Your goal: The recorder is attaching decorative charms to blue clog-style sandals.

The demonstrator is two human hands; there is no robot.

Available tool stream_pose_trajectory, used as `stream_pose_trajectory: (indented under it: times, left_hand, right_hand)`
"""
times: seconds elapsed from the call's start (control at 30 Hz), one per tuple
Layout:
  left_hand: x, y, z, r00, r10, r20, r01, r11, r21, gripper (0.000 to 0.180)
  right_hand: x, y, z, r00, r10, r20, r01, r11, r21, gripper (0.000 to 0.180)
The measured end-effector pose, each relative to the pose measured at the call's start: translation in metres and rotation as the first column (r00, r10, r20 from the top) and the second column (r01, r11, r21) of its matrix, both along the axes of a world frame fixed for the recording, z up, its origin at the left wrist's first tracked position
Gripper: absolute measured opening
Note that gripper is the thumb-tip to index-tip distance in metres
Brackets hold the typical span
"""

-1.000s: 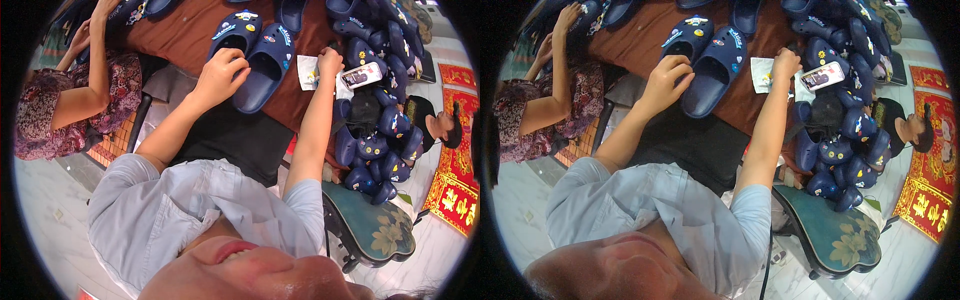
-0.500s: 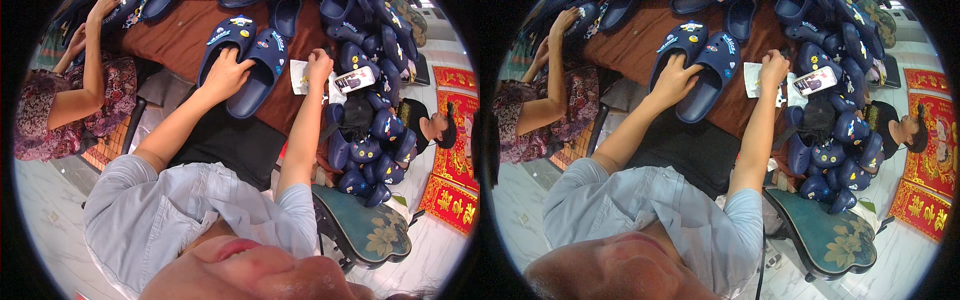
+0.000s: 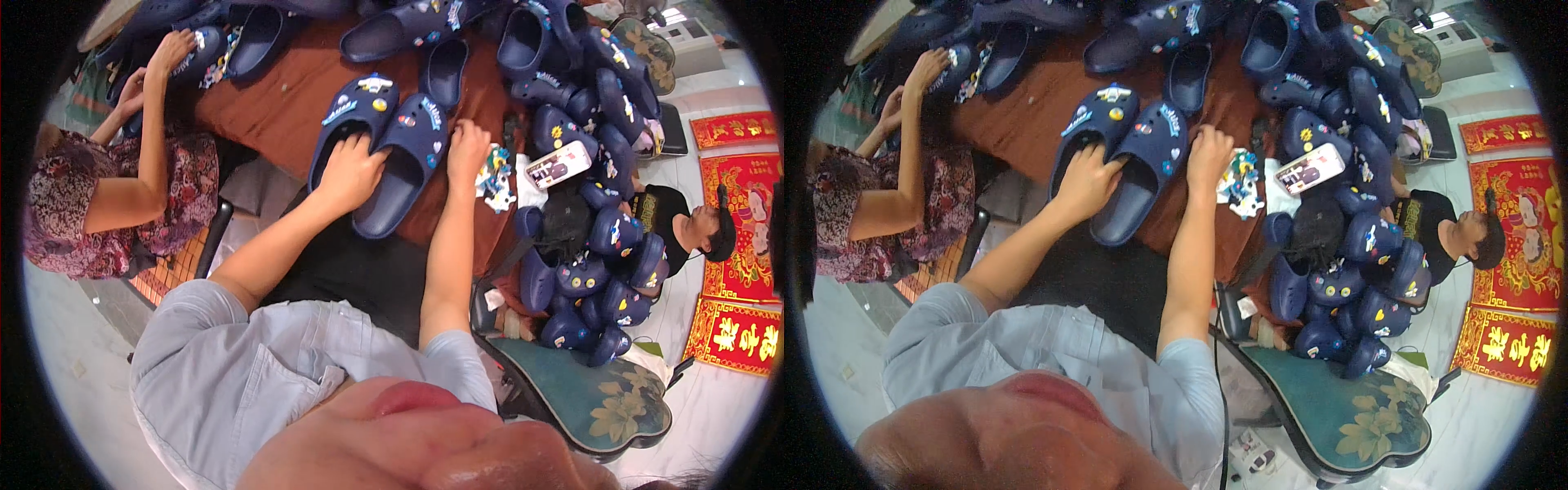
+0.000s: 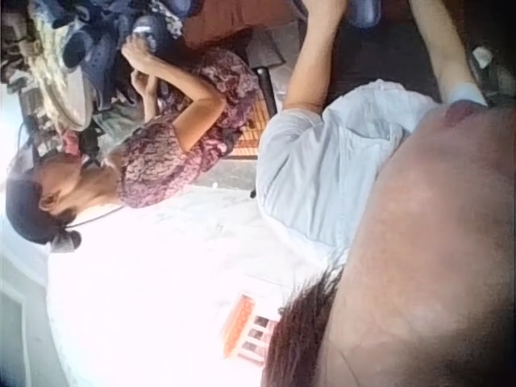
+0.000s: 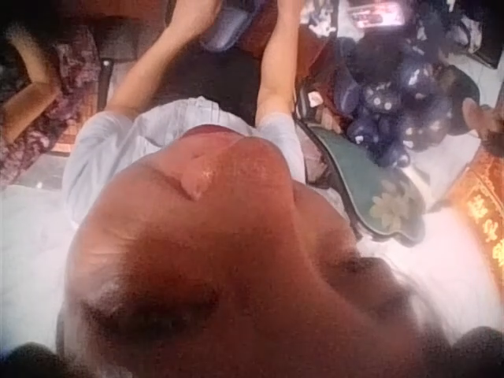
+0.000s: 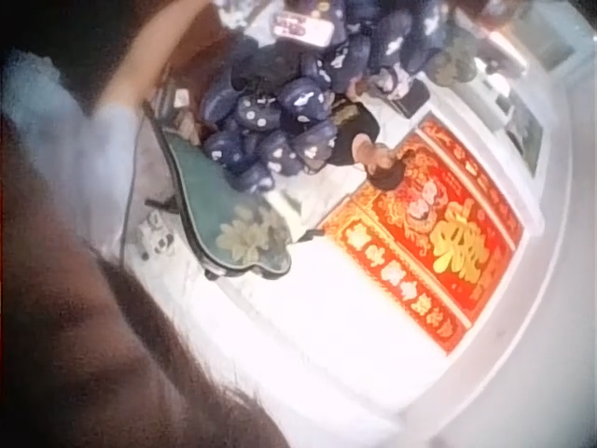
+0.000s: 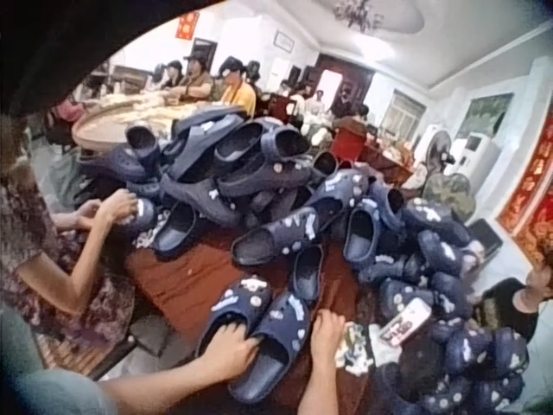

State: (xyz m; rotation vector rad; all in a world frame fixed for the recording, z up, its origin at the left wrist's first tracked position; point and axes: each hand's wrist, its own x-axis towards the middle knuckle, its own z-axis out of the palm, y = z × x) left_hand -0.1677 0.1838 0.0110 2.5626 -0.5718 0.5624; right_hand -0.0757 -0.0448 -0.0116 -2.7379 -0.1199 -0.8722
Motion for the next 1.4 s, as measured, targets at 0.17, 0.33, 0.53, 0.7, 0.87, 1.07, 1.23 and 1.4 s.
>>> stream_pose_trajectory:
  times: [0.17,0.33,0.53,0.7,0.87,1.07,1.23,1.4]
  left_hand:
    - [-0.001,0.000,0.006,1.000,-0.003,-0.028,0.004,1.000,0.027,0.028]
    - [-0.002,0.003,0.015,0.997,-0.010,-0.077,0.007,0.999,-0.032,0.029]
    - [-0.007,0.011,0.024,0.995,-0.028,-0.096,0.020,0.996,-0.086,0.031]
    - [-0.003,0.021,0.056,0.993,0.071,-0.093,-0.086,0.981,-0.173,0.029]
    - [0.019,0.033,0.115,0.997,0.048,-0.062,-0.070,0.907,-0.415,0.016]
    - [0.109,0.051,0.191,0.999,-0.047,-0.011,0.035,0.863,-0.504,0.035]
    - [0.208,-0.014,0.281,0.962,-0.206,0.179,0.266,0.858,-0.440,0.039]
    - [0.359,-0.057,0.318,0.950,-0.184,0.252,0.268,0.893,-0.362,0.033]
  right_hand:
    - [-0.006,-0.003,-0.004,0.999,0.019,0.036,-0.020,1.000,0.011,0.013]
    - [-0.009,-0.001,-0.002,0.999,0.008,-0.043,-0.008,1.000,0.008,0.016]
    - [-0.012,-0.002,-0.003,0.999,0.004,-0.047,-0.001,0.999,0.053,0.018]
    - [-0.011,0.001,-0.009,0.999,0.013,-0.033,-0.011,0.998,0.055,0.017]
    - [-0.013,0.003,0.002,0.998,0.047,0.036,-0.050,0.995,0.091,0.020]
    - [-0.012,0.011,-0.001,0.984,0.127,0.122,-0.151,0.965,0.214,0.021]
    - [-0.015,0.015,0.002,0.990,0.099,0.100,-0.124,0.951,0.285,0.020]
    - [-0.013,0.028,0.003,0.985,0.142,0.099,-0.168,0.925,0.340,0.017]
